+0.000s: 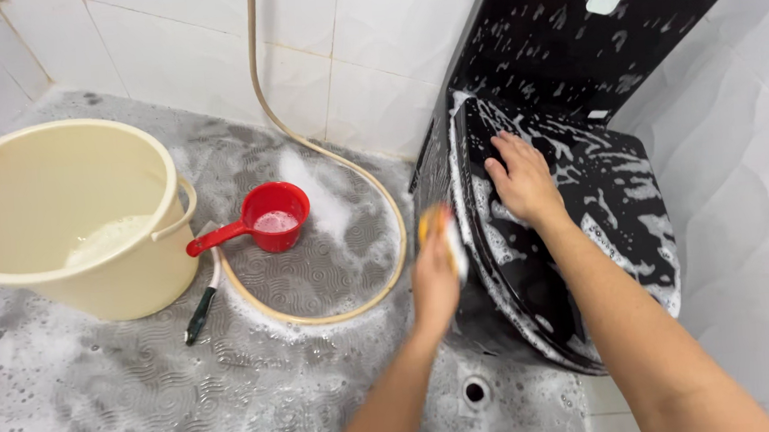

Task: The person scrubs the exterior and lid of a toilet using a brush and soapy water from a scoop, then scrubs the surrounding floor and rinses the brush in a bucket.

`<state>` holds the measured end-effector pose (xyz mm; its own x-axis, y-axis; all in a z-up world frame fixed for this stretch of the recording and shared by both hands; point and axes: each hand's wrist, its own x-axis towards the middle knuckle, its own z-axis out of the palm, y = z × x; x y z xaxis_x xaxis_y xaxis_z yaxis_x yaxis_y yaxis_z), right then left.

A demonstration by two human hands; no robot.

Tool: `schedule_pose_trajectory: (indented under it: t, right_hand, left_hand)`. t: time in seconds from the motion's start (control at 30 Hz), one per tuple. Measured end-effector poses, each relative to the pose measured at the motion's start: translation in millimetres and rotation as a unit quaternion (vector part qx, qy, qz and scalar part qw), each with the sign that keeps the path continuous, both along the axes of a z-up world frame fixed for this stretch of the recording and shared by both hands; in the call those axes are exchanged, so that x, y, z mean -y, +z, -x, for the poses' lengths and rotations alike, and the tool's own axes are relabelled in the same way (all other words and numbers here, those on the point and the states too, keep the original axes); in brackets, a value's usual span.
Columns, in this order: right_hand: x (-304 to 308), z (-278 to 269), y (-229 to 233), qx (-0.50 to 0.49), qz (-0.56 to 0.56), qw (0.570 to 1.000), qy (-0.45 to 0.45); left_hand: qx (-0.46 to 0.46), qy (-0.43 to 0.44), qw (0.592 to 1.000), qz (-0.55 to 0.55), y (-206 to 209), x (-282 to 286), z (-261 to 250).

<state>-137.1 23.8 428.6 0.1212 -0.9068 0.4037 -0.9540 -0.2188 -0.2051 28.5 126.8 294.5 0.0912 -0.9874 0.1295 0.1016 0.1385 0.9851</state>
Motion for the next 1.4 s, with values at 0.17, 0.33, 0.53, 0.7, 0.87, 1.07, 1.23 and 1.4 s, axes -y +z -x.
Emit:
schedule_pose_trajectory:
  t: [0.17, 0.33, 0.53, 0.7, 0.87, 1.07, 1.23, 1.4]
  right_hand:
    - [-3.2, -6.0, 5.0, -0.003, -0.013, 1.000, -0.022]
    - [-12.3, -17.8, 14.2, 0.004, -0.033, 0.999, -0.036]
    - [-11.2, -15.8, 15.4, 0.005, -0.026, 0.999, -0.029]
    - [-8.3, -10.7, 10.2, 0.008, -0.015, 0.999, -0.030]
    - [-8.1, -14.6, 13.2, -0.004, -0.018, 0.999, -0.026]
    - [-16.3, -16.2, 15.8, 0.007, -0.011, 1.000, -0.024]
    - [-14.9, -14.7, 16.6, 0.011, -0.002, 1.000, -0.017]
    - [-13.8, -11.7, 15.2, 0.016, -0.010, 1.000, -0.014]
  left_hand:
    - [0.134, 0.027, 0.990, 0.030, 76.5, 27.6, -14.6]
    - [0.114, -0.015, 0.985, -0.127, -3.4, -74.9, -11.2]
    - [0.053, -0.075, 0.984, -0.155, 33.1, -64.3, -23.0]
    - [0.194, 0.000, 0.981, 0.000, 107.8, -16.9, -18.7]
    - [0.046, 0.003, 0.996, -0.074, -24.3, -70.2, 2.9]
    - [0.123, -0.026, 0.977, -0.171, -219.9, -123.1, 60.2]
    - [0.024, 0.061, 0.971, -0.228, -224.2, -93.8, 67.5]
    - [-0.090, -0.034, 0.945, -0.313, -180.6, 25.0, 29.0]
